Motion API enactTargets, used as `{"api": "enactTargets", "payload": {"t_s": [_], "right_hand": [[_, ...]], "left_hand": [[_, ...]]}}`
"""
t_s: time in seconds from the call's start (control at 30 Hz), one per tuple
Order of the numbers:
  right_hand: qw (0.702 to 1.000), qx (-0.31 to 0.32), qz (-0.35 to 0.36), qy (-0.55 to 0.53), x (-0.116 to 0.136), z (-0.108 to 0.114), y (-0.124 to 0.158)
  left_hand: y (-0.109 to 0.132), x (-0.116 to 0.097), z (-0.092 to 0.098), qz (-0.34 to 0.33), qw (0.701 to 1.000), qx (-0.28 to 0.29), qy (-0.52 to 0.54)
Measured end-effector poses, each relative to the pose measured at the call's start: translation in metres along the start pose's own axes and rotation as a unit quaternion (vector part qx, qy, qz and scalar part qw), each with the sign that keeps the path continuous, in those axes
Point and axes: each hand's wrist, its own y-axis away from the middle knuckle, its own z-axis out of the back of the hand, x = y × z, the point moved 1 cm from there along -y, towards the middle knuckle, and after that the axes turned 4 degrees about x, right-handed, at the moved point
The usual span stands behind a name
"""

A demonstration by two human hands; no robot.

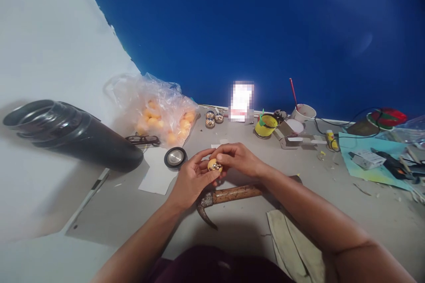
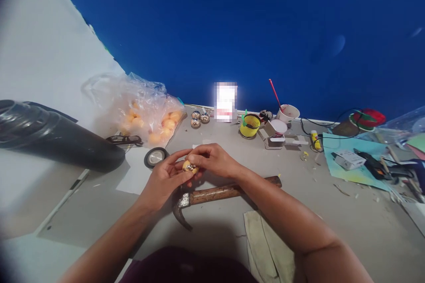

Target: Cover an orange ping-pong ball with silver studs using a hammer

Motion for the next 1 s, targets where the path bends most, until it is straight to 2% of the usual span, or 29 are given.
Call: {"api": "enactTargets", "payload": {"t_s": [0.1,0.2,0.3,0.53,0.63,0.73,0.9,0.93,1.0], "right_hand": [[0.997,0.033,0.034,0.059,0.006,0.006,0.003],[0.978,-0.007,0.086,0.190,0.009,0.004,0.004],[0.959,-0.042,0.115,0.255,0.010,-0.001,0.004],[0.914,-0.113,0.170,0.350,0.008,-0.006,0.005],[0.898,-0.121,0.187,0.380,0.008,-0.008,0.006],[0.895,-0.117,0.178,0.393,0.008,-0.010,0.007],[0.921,-0.106,0.102,0.361,0.014,-0.006,0.008],[0.917,-0.099,0.090,0.375,0.016,-0.003,0.009],[0.888,-0.096,0.064,0.445,0.020,0.005,0.010]], "left_hand": [[0.000,-0.004,0.000,-0.001,1.000,-0.008,-0.002],[0.001,-0.006,0.002,-0.002,1.000,-0.002,-0.013],[0.002,-0.009,0.004,-0.015,1.000,-0.008,-0.025],[0.009,-0.011,0.005,-0.106,0.977,-0.102,-0.155],[0.010,-0.010,0.004,-0.144,0.963,-0.133,-0.186],[0.008,-0.010,0.003,-0.144,0.963,-0.150,-0.174],[0.000,-0.009,0.007,-0.068,0.991,-0.102,-0.048],[-0.001,-0.009,0.008,-0.054,0.994,-0.097,-0.016],[-0.003,-0.011,0.012,-0.030,0.994,-0.097,0.031]]}}
